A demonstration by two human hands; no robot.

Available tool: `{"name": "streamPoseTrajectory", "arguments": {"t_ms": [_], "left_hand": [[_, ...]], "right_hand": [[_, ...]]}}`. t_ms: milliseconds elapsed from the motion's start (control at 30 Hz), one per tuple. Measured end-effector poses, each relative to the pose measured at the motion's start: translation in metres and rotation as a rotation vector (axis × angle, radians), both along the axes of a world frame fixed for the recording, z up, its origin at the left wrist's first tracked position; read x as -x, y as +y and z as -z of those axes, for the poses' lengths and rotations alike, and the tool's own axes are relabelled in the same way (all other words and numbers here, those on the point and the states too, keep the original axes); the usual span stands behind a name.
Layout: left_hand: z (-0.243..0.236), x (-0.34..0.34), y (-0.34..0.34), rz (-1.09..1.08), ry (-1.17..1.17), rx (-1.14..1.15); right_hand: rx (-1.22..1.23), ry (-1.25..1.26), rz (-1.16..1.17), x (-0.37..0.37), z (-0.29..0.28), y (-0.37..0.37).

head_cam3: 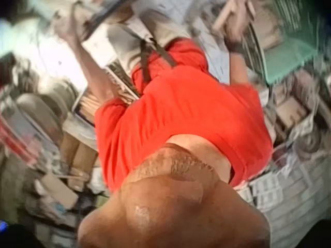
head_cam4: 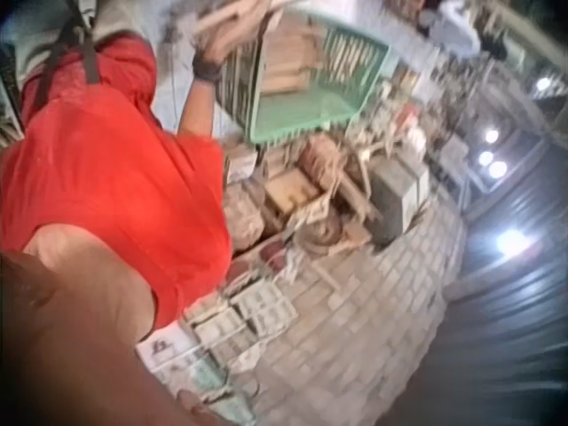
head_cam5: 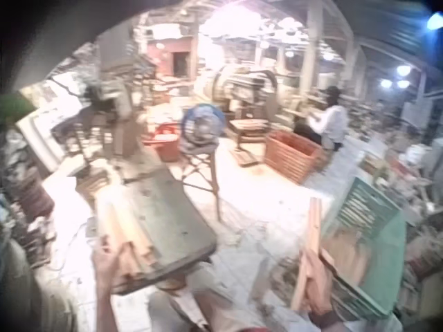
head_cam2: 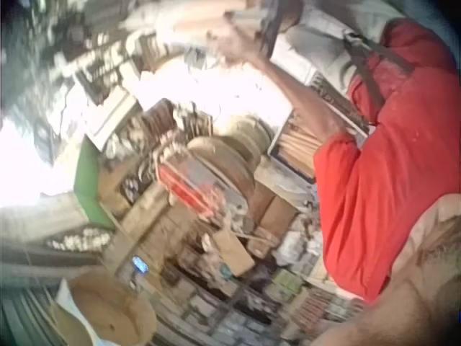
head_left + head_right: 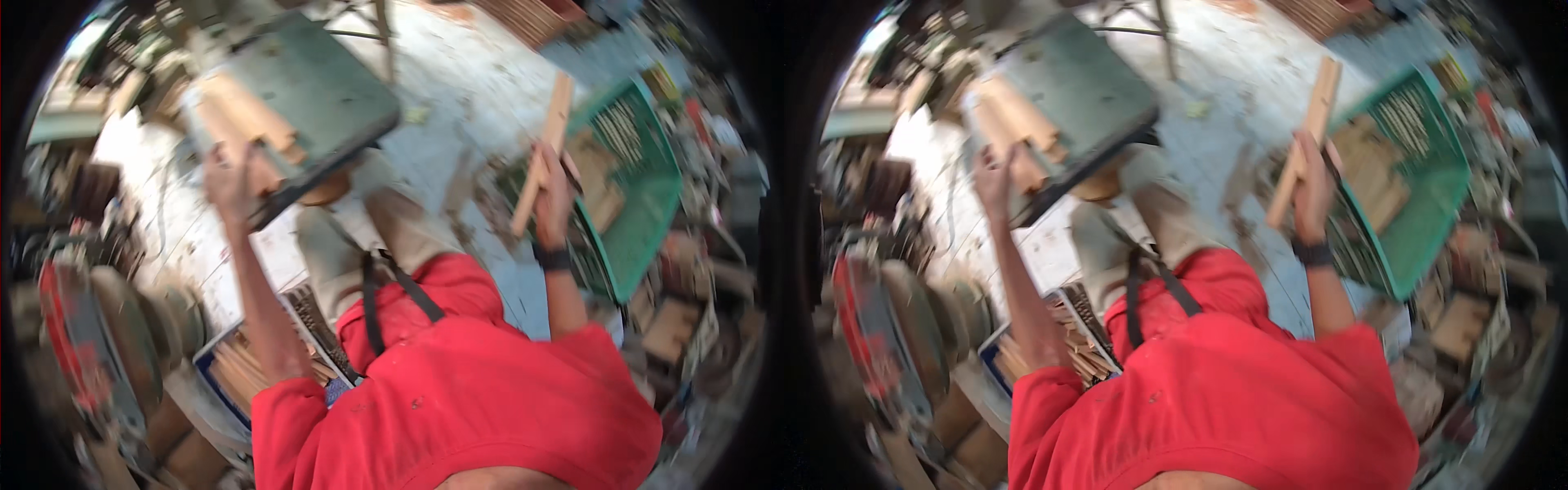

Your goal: The person repeatedly picks up small wooden pieces from a green crate and uses a chisel to shave off the rounded edges. After each piece is worked on, it is placed into a blue crate. The process is repeated for multiple pieces throughout the clip.

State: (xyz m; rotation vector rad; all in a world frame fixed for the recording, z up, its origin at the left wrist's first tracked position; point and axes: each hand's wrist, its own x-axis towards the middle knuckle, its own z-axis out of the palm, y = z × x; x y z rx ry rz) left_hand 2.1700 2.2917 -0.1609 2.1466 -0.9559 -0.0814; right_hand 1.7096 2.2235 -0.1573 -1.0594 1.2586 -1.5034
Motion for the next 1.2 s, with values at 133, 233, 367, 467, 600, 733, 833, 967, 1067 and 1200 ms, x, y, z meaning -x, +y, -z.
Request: {"name": "streamPoseTrajectory", "arguments": {"t_ms": [133,233,367,467,600,733,833,967,1067,1200], "left_hand": [[0.023,-0.028,-0.029,-0.01,-0.111,-0.215],[0.028,-0.034,-0.042,-0.013,-0.16,-0.286],[0.034,-0.024,-0.047,-0.061,-0.211,-0.347],[0.072,-0.059,-0.033,0.04,-0.401,-0.393],[0.044,-0.056,-0.012,0.425,-0.892,-0.299],[0.02,-0.046,-0.03,0.082,0.058,0.048],[0.032,-0.046,-0.04,-0.022,0.176,0.02],[0.023,-0.038,-0.009,-0.076,0.499,0.321],[-0.001,-0.016,0.035,-0.002,0.841,0.585],[-0.024,0.042,0.065,0.209,1.136,0.822]], "right_hand": [[0.141,0.057,0.289,0.037,0.02,-0.042],[0.265,0.23,0.378,0.055,0.024,-0.046],[0.252,0.409,0.527,0.062,0.03,-0.047],[0.263,0.707,0.544,0.075,0.055,-0.06],[0.495,1.309,0.286,0.16,0.096,-0.071],[0.134,0.646,0.289,0.388,0.168,-0.129],[-0.176,0.434,0.719,0.466,0.14,-0.148],[-0.262,1.016,1.075,0.449,0.104,-0.145],[-0.001,0.786,0.826,0.26,0.06,-0.103],[0.396,0.41,0.26,0.095,0.022,-0.045]]}}
